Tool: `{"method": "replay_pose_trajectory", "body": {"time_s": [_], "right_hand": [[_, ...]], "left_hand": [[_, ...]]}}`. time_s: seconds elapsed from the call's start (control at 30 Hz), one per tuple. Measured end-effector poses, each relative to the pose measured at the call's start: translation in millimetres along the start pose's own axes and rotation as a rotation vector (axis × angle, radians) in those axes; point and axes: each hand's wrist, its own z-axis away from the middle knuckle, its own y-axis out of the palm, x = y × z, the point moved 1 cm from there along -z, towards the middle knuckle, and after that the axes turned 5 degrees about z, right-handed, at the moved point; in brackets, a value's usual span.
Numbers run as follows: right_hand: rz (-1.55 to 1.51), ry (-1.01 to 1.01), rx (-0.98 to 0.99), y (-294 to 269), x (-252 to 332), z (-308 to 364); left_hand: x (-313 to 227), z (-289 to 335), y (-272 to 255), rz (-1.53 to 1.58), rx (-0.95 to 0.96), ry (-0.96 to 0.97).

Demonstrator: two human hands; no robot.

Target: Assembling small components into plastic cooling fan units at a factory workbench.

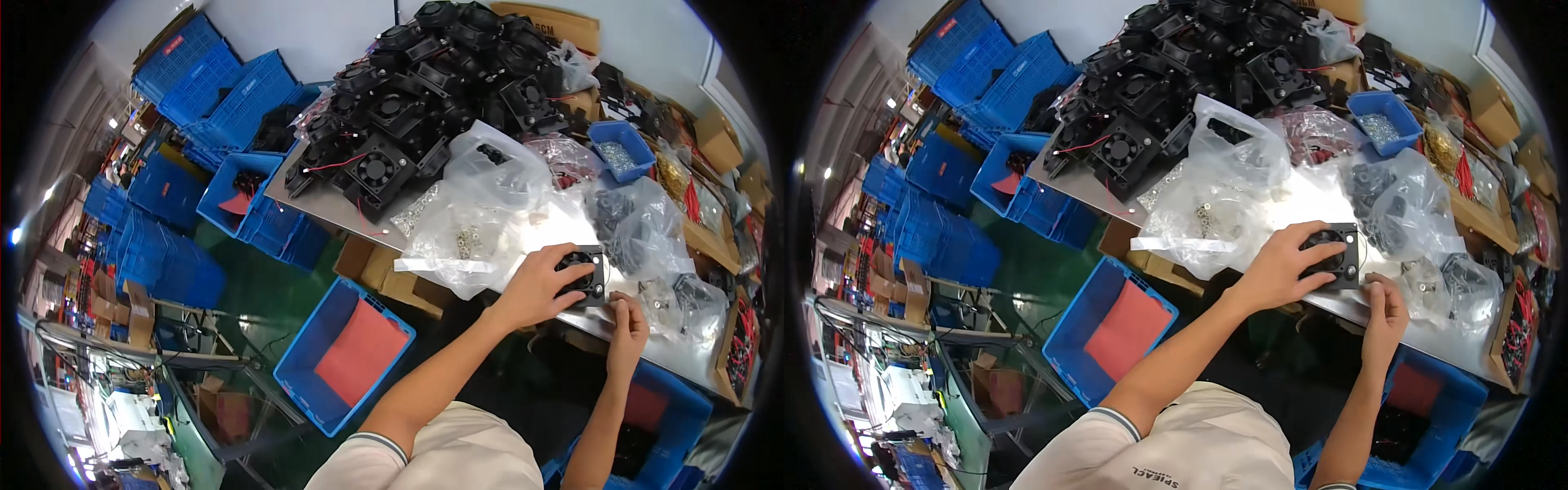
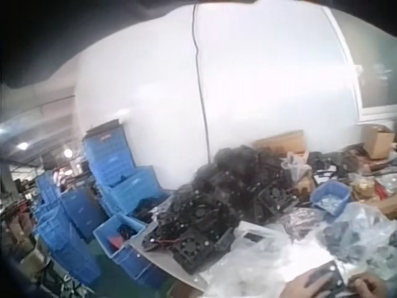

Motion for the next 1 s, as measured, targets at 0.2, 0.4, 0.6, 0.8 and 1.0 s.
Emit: {"method": "replay_pose_trajectory", "body": {"time_s": [0.2, 0.4, 0.6, 0.8, 1.0], "right_hand": [[0.08, -0.071, -0.011, 6.3, -6.8, -3.0], [0.065, -0.091, -0.086, 9.1, -3.9, -5.7], [-0.02, 0.049, -0.133, 9.7, -3.3, -7.7], [-0.097, 0.029, -0.167, 1.0, -11.8, -3.9], [0.087, -0.063, -0.197, 15.9, 11.9, -1.2]], "left_hand": [[7.2, 3.0, -5.2, -0.022, 0.035, 0.015], [3.9, -8.1, -9.2, 0.025, 0.092, 0.016], [-7.0, -14.3, -16.4, -0.05, 0.213, -0.054], [-93.0, -87.0, -97.6, -0.317, 0.507, 0.465], [-76.1, -196.8, -215.4, -0.239, 0.466, 0.488]]}}
